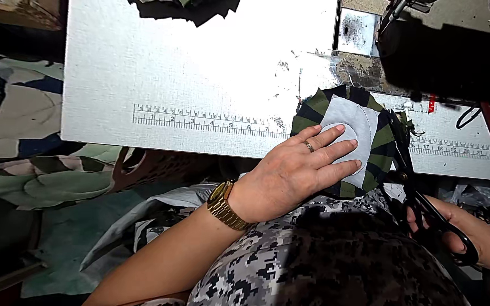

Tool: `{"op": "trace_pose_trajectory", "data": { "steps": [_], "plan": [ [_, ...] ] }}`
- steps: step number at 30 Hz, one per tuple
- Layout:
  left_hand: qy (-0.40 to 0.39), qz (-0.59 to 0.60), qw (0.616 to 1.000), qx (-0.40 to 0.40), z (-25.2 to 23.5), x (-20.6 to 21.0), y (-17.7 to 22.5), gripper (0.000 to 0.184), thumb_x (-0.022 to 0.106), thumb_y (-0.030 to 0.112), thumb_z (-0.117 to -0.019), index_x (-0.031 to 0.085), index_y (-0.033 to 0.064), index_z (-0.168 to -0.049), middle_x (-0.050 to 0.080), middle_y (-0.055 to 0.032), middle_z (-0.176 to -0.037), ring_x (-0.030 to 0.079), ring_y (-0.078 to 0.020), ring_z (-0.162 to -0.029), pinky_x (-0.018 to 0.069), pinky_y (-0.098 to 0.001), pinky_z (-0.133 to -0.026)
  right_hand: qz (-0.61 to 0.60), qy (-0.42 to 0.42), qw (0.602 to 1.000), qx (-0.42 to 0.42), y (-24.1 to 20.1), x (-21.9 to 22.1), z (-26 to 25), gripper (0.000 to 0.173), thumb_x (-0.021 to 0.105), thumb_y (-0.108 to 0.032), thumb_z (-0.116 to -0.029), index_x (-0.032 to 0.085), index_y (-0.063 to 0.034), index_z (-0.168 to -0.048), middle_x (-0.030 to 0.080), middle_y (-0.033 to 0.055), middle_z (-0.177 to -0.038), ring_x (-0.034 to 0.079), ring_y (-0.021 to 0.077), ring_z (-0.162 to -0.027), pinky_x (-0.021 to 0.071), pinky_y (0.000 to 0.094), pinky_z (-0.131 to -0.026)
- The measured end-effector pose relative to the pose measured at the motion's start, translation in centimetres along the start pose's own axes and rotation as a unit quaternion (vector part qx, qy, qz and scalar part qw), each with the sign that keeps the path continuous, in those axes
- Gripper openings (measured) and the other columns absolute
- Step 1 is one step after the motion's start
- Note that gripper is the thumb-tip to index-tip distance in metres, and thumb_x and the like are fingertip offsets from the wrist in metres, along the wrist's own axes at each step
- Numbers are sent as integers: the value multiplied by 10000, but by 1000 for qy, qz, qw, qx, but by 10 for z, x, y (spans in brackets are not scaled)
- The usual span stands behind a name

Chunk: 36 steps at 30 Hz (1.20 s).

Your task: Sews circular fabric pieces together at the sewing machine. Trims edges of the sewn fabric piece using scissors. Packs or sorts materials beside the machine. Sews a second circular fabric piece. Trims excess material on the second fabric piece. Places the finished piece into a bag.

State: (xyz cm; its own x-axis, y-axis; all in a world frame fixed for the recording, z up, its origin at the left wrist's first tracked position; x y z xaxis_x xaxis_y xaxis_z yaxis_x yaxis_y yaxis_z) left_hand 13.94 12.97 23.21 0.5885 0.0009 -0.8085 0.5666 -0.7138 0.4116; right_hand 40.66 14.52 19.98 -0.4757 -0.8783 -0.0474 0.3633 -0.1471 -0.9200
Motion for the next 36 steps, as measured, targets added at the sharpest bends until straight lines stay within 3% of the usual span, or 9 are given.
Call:
{"op": "trace_pose_trajectory", "data": {
  "steps": [8,12,22,26,29,36],
  "plan": [
    [-16,9,1000,11,3,0,2,333,531,99,-1012,713,156,-1284,615,-112,-1447,499,-360,-1419,400,-583,-1164,-26,15,1000,1,-2,1,-4,560,577,-740,-881,630,-205,-1036,627,-114,-876,636,-12,-798,551,169,-695],
    [-17,4,1000,9,2,1,3,329,529,101,-1014,713,151,-1281,614,-115,-1448,495,-356,-1423,401,-579,-1164,-45,61,997,-12,-2,0,-3,432,619,-650,-916,641,-223,-975,622,-121,-866,626,-25,-729,548,154,-619],
    [-24,-10,1000,-7,3,-9,-10,339,540,49,-983,722,129,-1258,623,-110,-1436,501,-367,-1415,381,-597,-1172,-35,149,988,0,-5,2,2,313,644,-546,-951,649,-236,-904,594,-142,-703,589,-39,-571,526,132,-519],
    [-23,-65,997,-30,0,-11,-9,323,570,129,-985,708,130,-1277,589,-130,-1473,474,-376,-1434,354,-622,-1171,-4,95,995,11,0,-3,5,452,618,-662,-907,647,-219,-988,623,-122,-821,626,-29,-701,554,155,-606],
    [-21,-118,992,-43,-3,-5,1,315,543,121,-1007,699,126,-1281,576,-164,-1478,485,-389,-1419,386,-589,-1140,45,40,998,10,3,-1,6,643,547,-786,-867,615,-175,-1057,588,-116,-843,560,-58,-745,457,117,-622],
    [3,-45,998,-31,3,-4,2,358,546,53,-982,710,151,-1285,621,-158,-1428,516,-399,-1394,427,-584,-1136,43,16,999,-1,1,0,3,646,546,-781,-873,610,-161,-1046,592,-107,-836,564,-55,-754,457,115,-629]
  ]
}}
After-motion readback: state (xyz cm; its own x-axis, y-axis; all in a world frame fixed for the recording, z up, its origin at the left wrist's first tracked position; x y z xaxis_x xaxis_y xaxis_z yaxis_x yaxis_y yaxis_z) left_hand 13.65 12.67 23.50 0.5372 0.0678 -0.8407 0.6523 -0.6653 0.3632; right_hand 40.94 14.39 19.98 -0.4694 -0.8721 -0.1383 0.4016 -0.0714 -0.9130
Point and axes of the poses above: each hand's wrist, its own z-axis away from the middle knuckle, its own x-axis out of the palm, y = z × x, the point moved 7 cm from there along -z, towards the middle knuckle
